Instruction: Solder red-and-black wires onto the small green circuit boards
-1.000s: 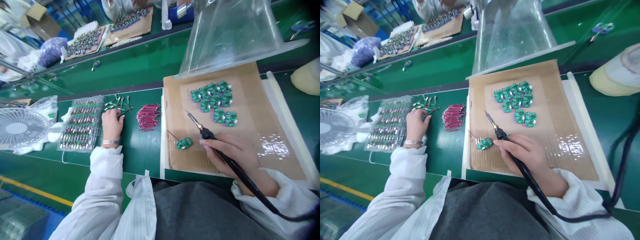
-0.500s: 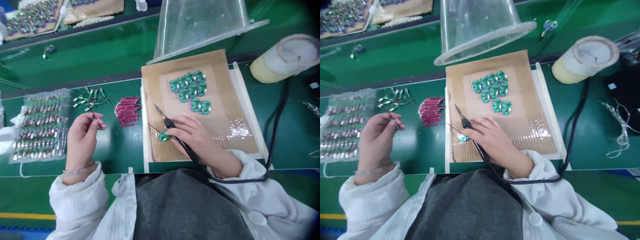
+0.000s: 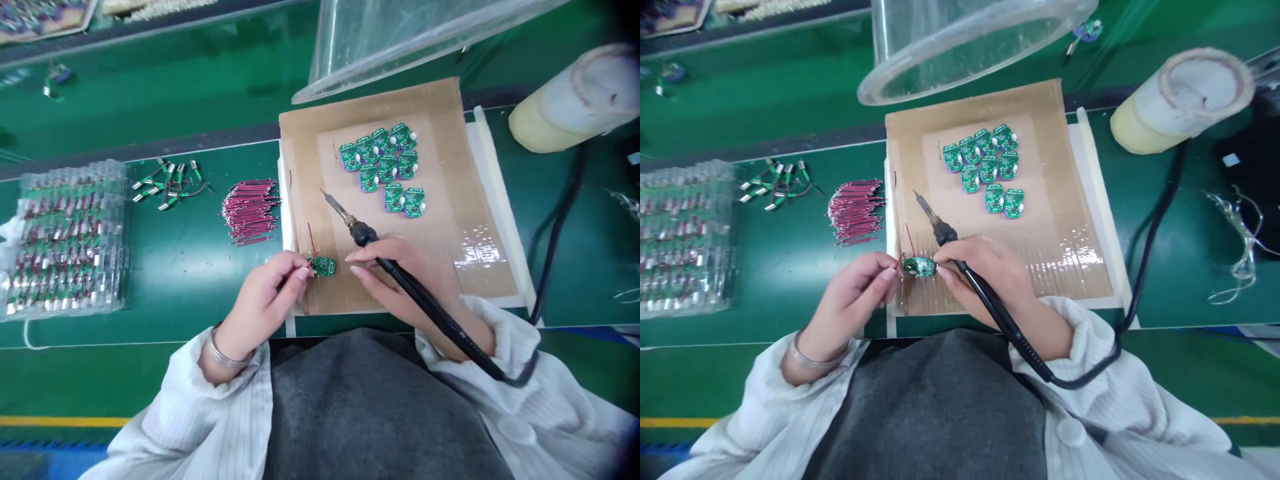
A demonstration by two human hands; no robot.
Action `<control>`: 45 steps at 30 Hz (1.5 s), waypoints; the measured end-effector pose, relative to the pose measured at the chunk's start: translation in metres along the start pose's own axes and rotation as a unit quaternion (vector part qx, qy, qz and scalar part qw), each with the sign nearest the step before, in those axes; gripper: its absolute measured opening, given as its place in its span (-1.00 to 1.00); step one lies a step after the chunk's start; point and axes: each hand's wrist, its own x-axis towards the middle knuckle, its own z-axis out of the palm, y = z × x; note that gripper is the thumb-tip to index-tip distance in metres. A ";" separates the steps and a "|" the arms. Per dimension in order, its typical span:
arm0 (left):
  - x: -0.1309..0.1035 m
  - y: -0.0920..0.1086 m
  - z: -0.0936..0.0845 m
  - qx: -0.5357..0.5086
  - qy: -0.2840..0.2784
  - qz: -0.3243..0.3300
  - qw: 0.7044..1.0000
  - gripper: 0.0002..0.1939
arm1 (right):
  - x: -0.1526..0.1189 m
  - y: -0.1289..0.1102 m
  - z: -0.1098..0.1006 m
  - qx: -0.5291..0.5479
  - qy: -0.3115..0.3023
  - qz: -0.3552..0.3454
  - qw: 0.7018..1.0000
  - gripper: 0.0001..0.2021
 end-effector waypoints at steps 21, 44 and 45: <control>0.000 -0.003 0.013 0.102 0.049 0.079 0.990 -0.89 | -0.004 -0.001 0.009 0.044 -0.011 0.023 0.999 -0.86; 0.004 0.013 0.029 -0.277 -0.053 -0.082 0.956 -0.82 | 0.006 -0.017 0.003 0.297 0.026 0.161 0.941 -0.78; 0.004 0.013 0.029 -0.272 -0.053 -0.082 0.957 -0.81 | 0.006 -0.017 0.003 0.298 0.026 0.163 0.940 -0.78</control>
